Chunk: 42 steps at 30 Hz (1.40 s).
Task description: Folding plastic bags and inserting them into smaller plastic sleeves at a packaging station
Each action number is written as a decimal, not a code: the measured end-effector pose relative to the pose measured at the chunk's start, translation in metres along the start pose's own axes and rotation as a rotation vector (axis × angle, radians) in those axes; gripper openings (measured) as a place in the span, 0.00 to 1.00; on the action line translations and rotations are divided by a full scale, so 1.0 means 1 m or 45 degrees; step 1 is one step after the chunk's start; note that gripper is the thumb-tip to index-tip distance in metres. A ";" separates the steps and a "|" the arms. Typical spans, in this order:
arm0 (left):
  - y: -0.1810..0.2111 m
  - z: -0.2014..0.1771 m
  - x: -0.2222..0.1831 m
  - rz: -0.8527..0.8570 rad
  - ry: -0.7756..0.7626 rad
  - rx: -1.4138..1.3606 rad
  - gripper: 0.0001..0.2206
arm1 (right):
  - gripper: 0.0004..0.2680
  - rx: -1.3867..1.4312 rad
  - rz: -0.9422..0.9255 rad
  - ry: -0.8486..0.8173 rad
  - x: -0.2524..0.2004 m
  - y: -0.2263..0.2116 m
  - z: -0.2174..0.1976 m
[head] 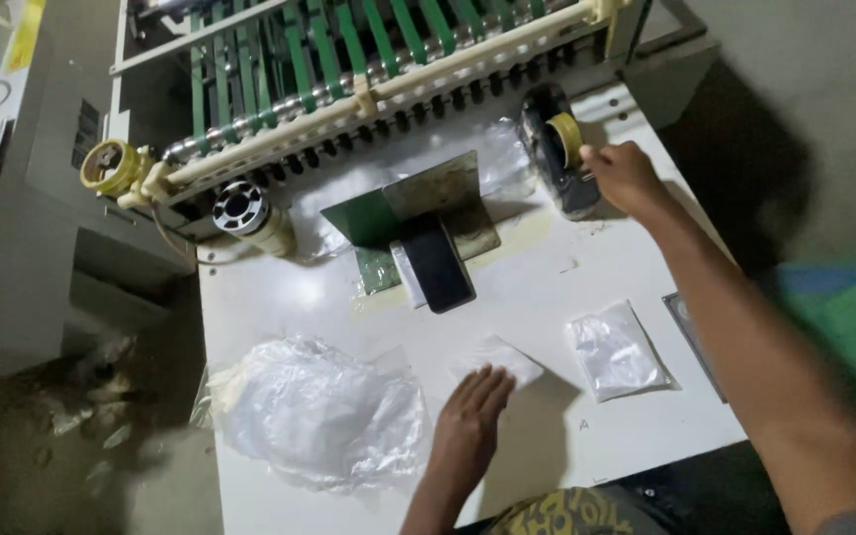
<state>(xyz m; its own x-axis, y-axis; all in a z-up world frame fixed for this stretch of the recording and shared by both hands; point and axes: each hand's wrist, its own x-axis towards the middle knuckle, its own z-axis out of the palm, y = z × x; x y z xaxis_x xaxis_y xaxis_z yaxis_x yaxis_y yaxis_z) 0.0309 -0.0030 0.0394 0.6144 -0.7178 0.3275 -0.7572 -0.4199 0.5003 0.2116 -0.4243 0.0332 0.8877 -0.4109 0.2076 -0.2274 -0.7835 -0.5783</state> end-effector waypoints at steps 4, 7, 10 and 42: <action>0.015 0.011 -0.003 0.019 0.062 -0.047 0.18 | 0.17 0.347 0.576 -0.389 -0.003 -0.071 -0.030; 0.019 0.015 -0.008 0.016 0.089 -0.085 0.18 | 0.11 0.471 0.628 -0.368 -0.014 -0.084 -0.041; 0.018 0.017 -0.005 0.026 0.136 -0.090 0.17 | 0.12 0.470 0.339 -0.150 -0.032 -0.068 -0.045; 0.078 0.014 0.039 -0.794 0.214 -1.064 0.13 | 0.29 0.323 -0.091 0.024 -0.332 -0.056 -0.016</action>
<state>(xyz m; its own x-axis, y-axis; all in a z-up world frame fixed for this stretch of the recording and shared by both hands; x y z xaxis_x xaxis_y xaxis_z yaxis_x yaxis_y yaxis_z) -0.0074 -0.0714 0.0805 0.9135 -0.3937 -0.1026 0.0570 -0.1257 0.9904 -0.0768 -0.2521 0.0094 0.8898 -0.3692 0.2684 -0.0546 -0.6698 -0.7405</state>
